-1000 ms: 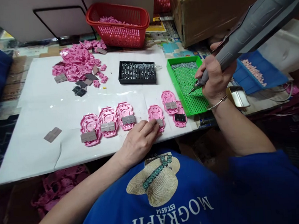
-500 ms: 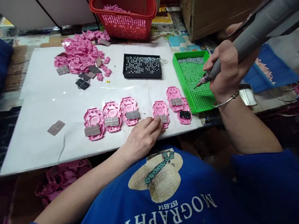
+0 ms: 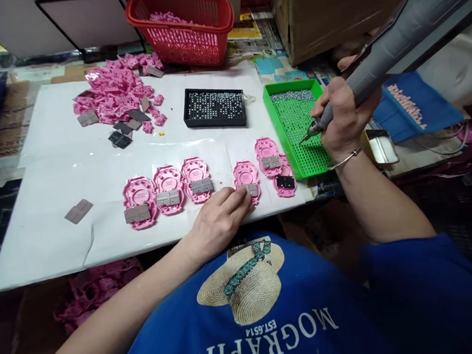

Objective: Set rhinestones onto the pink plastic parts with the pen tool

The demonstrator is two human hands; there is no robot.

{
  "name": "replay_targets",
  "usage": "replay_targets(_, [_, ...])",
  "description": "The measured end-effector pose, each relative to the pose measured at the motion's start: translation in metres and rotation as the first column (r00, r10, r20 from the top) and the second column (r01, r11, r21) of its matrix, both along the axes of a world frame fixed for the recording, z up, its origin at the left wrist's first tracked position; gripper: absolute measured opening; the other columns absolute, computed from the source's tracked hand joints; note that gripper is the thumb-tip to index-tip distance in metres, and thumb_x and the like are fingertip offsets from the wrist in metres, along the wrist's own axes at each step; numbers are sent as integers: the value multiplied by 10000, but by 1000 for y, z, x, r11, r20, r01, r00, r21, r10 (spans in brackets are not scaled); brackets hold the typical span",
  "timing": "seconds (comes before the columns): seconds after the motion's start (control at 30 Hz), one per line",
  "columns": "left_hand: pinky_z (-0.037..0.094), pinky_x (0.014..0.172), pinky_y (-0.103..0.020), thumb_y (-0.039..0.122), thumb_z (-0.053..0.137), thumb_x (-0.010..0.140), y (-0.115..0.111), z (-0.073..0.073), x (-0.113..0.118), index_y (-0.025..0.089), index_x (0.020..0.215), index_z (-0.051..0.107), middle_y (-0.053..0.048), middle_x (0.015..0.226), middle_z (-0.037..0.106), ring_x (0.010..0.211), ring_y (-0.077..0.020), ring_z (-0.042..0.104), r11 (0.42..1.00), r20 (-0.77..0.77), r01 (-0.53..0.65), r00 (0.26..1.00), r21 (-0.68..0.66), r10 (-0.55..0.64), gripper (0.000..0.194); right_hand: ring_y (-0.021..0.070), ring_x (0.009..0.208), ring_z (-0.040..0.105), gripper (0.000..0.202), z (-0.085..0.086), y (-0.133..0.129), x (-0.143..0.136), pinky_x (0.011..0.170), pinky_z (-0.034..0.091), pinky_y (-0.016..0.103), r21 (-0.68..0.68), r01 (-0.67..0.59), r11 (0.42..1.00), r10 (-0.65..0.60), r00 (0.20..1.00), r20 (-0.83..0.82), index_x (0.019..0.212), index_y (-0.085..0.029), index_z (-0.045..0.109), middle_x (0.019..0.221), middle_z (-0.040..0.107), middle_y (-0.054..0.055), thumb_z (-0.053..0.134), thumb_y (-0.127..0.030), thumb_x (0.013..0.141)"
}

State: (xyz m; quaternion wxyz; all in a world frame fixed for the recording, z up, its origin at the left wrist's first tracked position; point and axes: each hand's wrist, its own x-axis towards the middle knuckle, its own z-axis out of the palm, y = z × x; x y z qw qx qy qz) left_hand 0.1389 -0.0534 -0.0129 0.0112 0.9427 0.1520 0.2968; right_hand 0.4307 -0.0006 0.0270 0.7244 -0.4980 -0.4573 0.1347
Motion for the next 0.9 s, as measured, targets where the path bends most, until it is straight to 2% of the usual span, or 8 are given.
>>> replay_targets(0.07, [572,716,-343,135,598,954,0,0,0,79,1170,580,-160,1099,698,865,-201,623,1000,9,5,1000,1,-5,224,246,741,638,521,-2,1,1,661,527,446,-8,-36,999,36,999,-19,1127,-445,525,815,664,-48,737,-667,706])
replay_targets(0.23, [570,719,-343,150,580,967,0,0,0,105,1188,578,-150,1110,696,870,-198,632,1000,5,-1,1000,-11,1,225,157,486,463,400,1,0,-2,491,405,372,58,47,997,-48,998,32,986,-396,569,715,576,-55,759,-629,722])
replay_targets(0.3, [571,719,-344,154,584,966,0,0,0,101,1184,579,-148,1101,697,867,-200,631,1000,4,-4,1000,-9,4,225,146,454,423,385,4,-1,-5,466,367,357,80,33,996,-37,998,52,984,-391,585,670,524,-58,763,-615,727])
replay_targets(0.47, [570,722,-343,150,571,970,0,-2,0,99,1191,579,-147,1094,698,858,-196,626,1000,11,-2,1000,-1,2,227,154,470,421,345,8,-3,-7,471,361,357,63,19,998,-24,997,73,1006,-409,584,668,519,-53,741,-590,758])
replay_targets(0.7, [568,724,-341,150,569,970,0,-2,0,106,1173,589,-141,1090,694,867,-196,621,1000,23,-2,1000,-28,2,208,133,422,405,249,5,1,-4,421,331,339,104,-13,995,9,999,37,891,-363,604,585,477,-64,756,-512,761])
replay_targets(0.9, [568,721,-344,152,581,965,0,-4,0,94,1162,586,-150,1093,692,861,-197,614,1000,27,2,1000,-16,-2,206,146,461,411,341,6,0,0,448,370,353,70,7,998,-11,998,67,986,-425,590,645,527,-63,750,-581,728])
